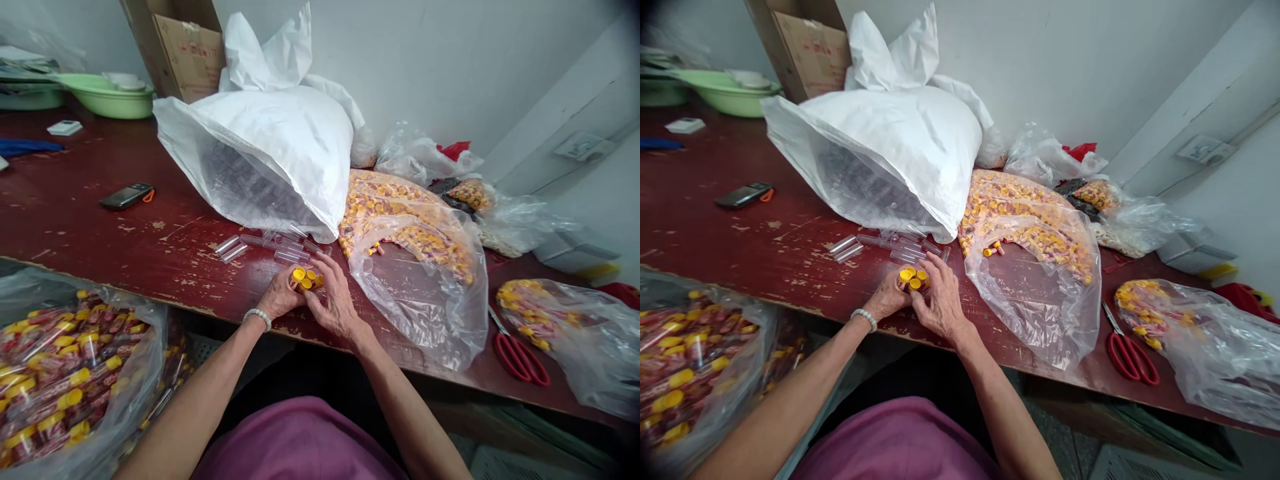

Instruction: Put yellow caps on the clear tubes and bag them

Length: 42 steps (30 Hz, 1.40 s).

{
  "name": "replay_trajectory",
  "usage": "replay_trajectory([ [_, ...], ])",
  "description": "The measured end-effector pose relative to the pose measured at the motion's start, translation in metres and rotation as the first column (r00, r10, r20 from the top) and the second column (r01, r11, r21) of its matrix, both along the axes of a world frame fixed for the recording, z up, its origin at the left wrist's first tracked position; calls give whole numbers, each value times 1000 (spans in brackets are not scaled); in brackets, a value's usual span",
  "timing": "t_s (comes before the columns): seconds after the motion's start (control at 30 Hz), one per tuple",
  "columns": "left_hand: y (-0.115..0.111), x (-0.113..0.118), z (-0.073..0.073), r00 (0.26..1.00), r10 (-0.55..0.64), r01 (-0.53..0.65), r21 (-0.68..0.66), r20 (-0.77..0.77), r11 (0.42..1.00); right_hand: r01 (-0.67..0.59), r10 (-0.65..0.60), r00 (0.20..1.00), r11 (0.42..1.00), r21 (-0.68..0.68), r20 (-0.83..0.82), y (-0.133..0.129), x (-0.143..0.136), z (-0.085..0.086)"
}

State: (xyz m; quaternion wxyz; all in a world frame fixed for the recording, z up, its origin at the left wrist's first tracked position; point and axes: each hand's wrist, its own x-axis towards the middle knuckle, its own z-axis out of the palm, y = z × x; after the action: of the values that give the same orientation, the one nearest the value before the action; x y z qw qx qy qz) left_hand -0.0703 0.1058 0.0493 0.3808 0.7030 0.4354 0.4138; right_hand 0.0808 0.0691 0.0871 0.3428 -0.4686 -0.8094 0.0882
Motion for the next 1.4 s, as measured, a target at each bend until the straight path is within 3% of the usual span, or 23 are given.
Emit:
replay_trajectory([
  [0.17,3,-2,-8,999,32,-30,58,-19,998,-62,52,991,995,78,125,-6,-11,0],
  [0.33,7,-2,-11,999,-3,-1,105,35,995,14,-25,993,995,98,111,-7,-18,-9],
  [0.4,7,-1,-7,999,19,-22,48,51,999,13,-23,992,997,80,125,-6,-16,-11],
  [0.5,1,0,8,996,43,-31,-143,84,989,0,-12,991,996,88,135,-5,-7,-9],
  [0.67,-21,7,31,948,-10,123,-338,317,933,-52,22,980,987,149,196,-6,2,3],
  [0.77,-30,14,31,934,82,71,-405,349,912,-115,88,960,989,89,264,-7,-2,5],
  [0.9,-34,19,28,936,189,-30,-468,297,883,-113,106,975,993,22,196,-8,-7,1],
  [1.07,-37,24,28,928,178,5,-491,326,871,-120,117,990,992,29,84,-8,-8,-1],
  [1.27,-37,33,20,900,199,51,-547,388,836,-122,120,991,992,30,66,-6,-3,-2],
  [1.4,-37,35,30,897,223,24,-545,383,838,-137,136,990,990,27,40,-5,-1,4],
])
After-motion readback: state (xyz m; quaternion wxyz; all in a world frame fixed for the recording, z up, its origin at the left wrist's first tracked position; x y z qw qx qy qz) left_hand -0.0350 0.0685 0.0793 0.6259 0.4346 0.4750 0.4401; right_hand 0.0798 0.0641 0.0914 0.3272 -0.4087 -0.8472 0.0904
